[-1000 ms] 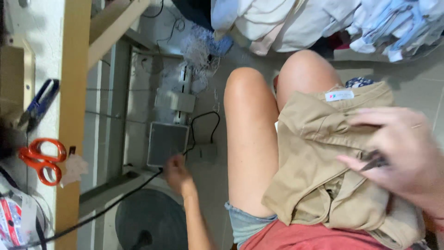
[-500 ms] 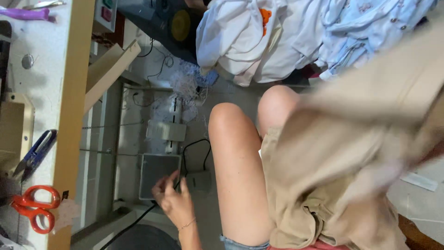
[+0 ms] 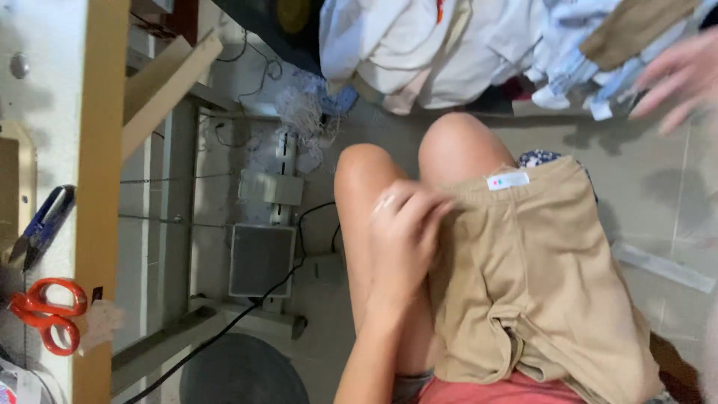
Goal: Trimming excess threads and labels from garments using snips
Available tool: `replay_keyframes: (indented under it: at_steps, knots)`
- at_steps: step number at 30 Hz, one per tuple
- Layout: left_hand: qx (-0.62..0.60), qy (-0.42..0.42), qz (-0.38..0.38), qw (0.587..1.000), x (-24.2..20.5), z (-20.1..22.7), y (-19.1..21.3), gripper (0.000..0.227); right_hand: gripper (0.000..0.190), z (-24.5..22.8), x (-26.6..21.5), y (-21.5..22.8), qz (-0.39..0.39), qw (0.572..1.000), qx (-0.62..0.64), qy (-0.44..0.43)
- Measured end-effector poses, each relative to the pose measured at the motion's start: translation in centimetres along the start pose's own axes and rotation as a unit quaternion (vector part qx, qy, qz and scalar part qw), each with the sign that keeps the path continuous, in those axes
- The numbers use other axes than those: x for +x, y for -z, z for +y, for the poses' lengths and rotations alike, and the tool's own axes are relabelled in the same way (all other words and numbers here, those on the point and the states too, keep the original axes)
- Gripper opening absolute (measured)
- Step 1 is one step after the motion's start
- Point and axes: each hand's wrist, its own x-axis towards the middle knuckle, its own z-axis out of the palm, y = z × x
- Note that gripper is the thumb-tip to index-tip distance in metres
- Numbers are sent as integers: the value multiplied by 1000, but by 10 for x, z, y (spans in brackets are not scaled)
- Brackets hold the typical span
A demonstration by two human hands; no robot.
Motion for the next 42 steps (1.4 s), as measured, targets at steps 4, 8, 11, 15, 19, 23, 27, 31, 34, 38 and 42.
replay_keyframes:
  at_steps: [4, 8, 11, 15, 19, 23, 27, 31, 34, 38, 42]
  knots:
    - [102, -85, -177, 975, 33, 5, -44, 20, 10, -121, -32, -81, 4, 995, -83, -48]
    - [161, -185, -256, 935, 48, -8, -76, 19, 25, -160, -49, -90, -50, 965, -164, -197]
    - [223, -244, -200, 922, 47, -10, -78, 4, 29, -166, -47, -89, -80, 952, -158, -250]
    - [161, -224, -189, 943, 47, -2, -68, 5, 28, -175, -39, -89, -122, 935, -177, -281]
    - [190, -251, -160, 936, 46, 2, -63, 6, 33, -164, -40, -89, -123, 927, -295, -194]
    - [192, -295, -122, 928, 47, 1, -63, 9, 25, -179, -39, -94, -117, 900, -383, -174]
    - [199, -300, -118, 925, 45, 0, -62, 8, 25, -180, -38, -100, -101, 903, -379, -176]
    - [195, -300, -115, 927, 45, -2, -62, 7, 25, -178, -36, -104, -89, 904, -394, -143]
    - [197, -301, -101, 928, 44, -2, -62, 7, 23, -176, -35, -105, -94, 897, -407, -146]
    - [191, -278, -113, 935, 46, -1, -59, 7, 24, -177, -33, -102, -103, 906, -376, -166]
    - [59, -158, -193, 967, 51, -9, -53, 16, 26, -169, -37, -99, -63, 926, -345, -137]
